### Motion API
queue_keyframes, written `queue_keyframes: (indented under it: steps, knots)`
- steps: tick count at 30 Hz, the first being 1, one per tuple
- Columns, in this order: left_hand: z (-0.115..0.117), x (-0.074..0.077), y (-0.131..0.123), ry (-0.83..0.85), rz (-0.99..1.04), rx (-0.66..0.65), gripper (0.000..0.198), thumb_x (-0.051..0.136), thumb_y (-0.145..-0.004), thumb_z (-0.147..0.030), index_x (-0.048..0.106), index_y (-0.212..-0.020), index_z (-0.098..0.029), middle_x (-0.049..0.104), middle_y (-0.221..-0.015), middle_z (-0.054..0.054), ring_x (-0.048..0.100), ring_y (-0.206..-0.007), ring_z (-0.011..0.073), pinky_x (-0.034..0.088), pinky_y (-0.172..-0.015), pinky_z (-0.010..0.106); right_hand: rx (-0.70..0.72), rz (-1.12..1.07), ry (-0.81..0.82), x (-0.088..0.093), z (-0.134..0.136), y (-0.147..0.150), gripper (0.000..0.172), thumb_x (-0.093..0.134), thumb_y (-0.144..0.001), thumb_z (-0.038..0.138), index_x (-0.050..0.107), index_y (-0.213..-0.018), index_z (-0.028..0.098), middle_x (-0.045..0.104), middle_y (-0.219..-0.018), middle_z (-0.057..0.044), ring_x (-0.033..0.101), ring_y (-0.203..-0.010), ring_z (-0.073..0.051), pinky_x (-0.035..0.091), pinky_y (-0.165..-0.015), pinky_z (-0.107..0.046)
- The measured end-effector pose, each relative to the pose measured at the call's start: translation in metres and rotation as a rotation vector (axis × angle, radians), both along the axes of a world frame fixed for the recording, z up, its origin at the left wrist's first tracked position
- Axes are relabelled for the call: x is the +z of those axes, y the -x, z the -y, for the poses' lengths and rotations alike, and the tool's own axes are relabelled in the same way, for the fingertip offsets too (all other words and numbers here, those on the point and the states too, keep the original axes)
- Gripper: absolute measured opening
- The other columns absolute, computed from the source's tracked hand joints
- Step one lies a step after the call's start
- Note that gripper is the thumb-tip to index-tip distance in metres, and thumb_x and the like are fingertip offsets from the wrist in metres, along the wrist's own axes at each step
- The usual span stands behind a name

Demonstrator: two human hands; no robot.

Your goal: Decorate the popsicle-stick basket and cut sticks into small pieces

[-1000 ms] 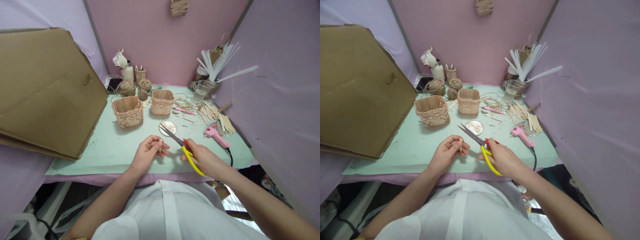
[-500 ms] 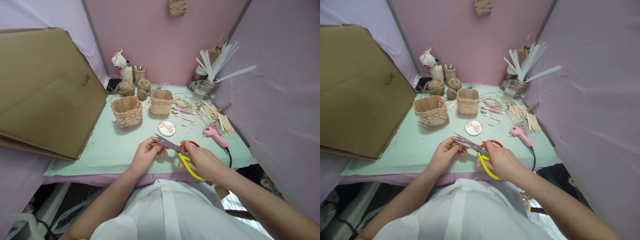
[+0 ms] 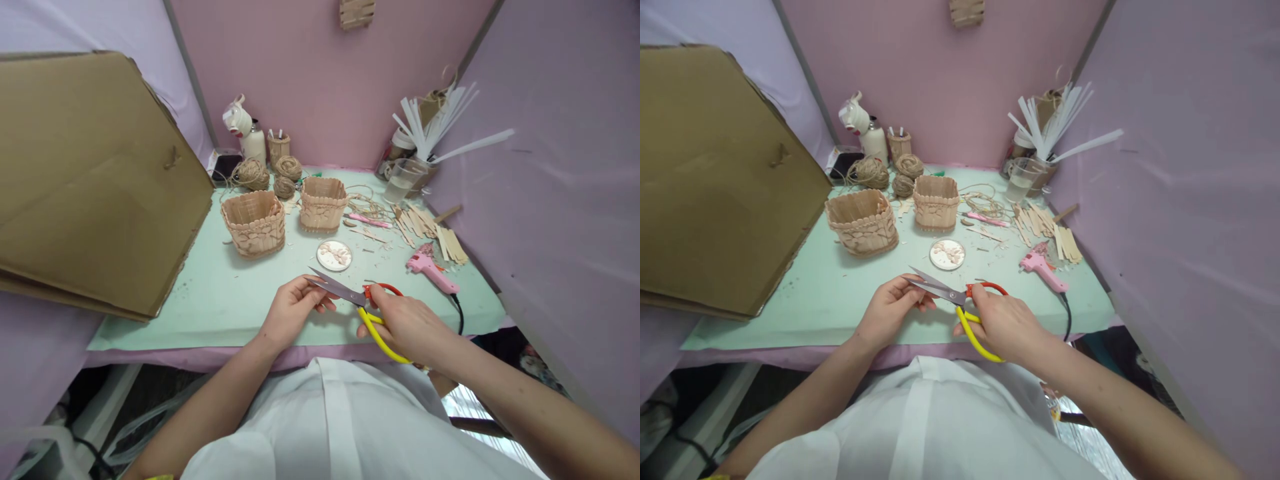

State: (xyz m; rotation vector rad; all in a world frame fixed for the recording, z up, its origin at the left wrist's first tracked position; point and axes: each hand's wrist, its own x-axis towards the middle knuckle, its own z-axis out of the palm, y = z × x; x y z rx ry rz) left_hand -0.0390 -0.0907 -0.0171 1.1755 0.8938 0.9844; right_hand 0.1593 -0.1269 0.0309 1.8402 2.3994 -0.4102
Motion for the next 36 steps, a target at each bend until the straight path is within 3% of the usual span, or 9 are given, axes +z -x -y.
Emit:
queue_keyframes:
  steps: [5, 13, 20, 26, 36]
  knots:
    - [0.000, 0.001, 0.000, 0.012, -0.013, -0.038, 0.020, 0.057, -0.078, -0.032, 0.061, -0.085, -0.014, 0.070, -0.081, 0.007, 0.063, -0.065, 0.0141, 0.046, -0.058, 0.024, 0.012, -0.016, 0.035, -0.003, -0.001, -0.005, 0.026, 0.042, -0.086, 0.044, 0.045, -0.093, 0.019, 0.066, -0.078, -0.006, 0.059, -0.060, -0.019, 0.028, -0.050, -0.024]
    - [-0.001, 0.003, -0.002, 0.082, 0.019, -0.035, 0.025, 0.058, -0.078, -0.038, 0.058, -0.085, -0.014, 0.071, -0.084, 0.009, 0.062, -0.061, 0.0127, 0.045, -0.055, 0.023, -0.021, -0.320, 0.156, 0.004, -0.010, -0.019, 0.016, 0.033, -0.090, 0.036, 0.039, -0.085, 0.022, 0.066, -0.080, -0.002, 0.055, -0.063, -0.016, 0.035, -0.056, -0.023]
    - [-0.001, 0.000, -0.001, 0.063, 0.013, -0.033, 0.025, 0.059, -0.077, -0.037, 0.060, -0.087, -0.014, 0.071, -0.084, 0.009, 0.062, -0.062, 0.0135, 0.045, -0.055, 0.024, 0.021, -0.150, 0.095, 0.005, -0.006, -0.016, 0.021, 0.041, -0.086, 0.040, 0.044, -0.094, 0.021, 0.064, -0.089, -0.007, 0.058, -0.068, -0.017, 0.034, -0.057, -0.024]
    - [-0.001, 0.000, -0.001, 0.039, -0.002, 0.001, 0.019, 0.060, -0.076, -0.032, 0.061, -0.084, -0.015, 0.070, -0.076, 0.006, 0.062, -0.061, 0.0132, 0.044, -0.055, 0.023, 0.031, -0.032, 0.006, 0.005, -0.004, -0.014, 0.033, 0.050, -0.080, 0.050, 0.045, -0.095, 0.021, 0.062, -0.083, -0.003, 0.057, -0.060, -0.017, 0.028, -0.050, -0.024]
    - [0.000, 0.003, 0.000, 0.028, -0.033, 0.004, 0.014, 0.061, -0.074, -0.027, 0.063, -0.081, -0.015, 0.066, -0.062, 0.002, 0.058, -0.056, 0.0123, 0.043, -0.055, 0.023, 0.042, -0.006, -0.016, 0.005, -0.001, -0.015, 0.039, 0.051, -0.078, 0.055, 0.045, -0.096, 0.021, 0.062, -0.079, -0.002, 0.058, -0.061, -0.019, 0.026, -0.048, -0.024]
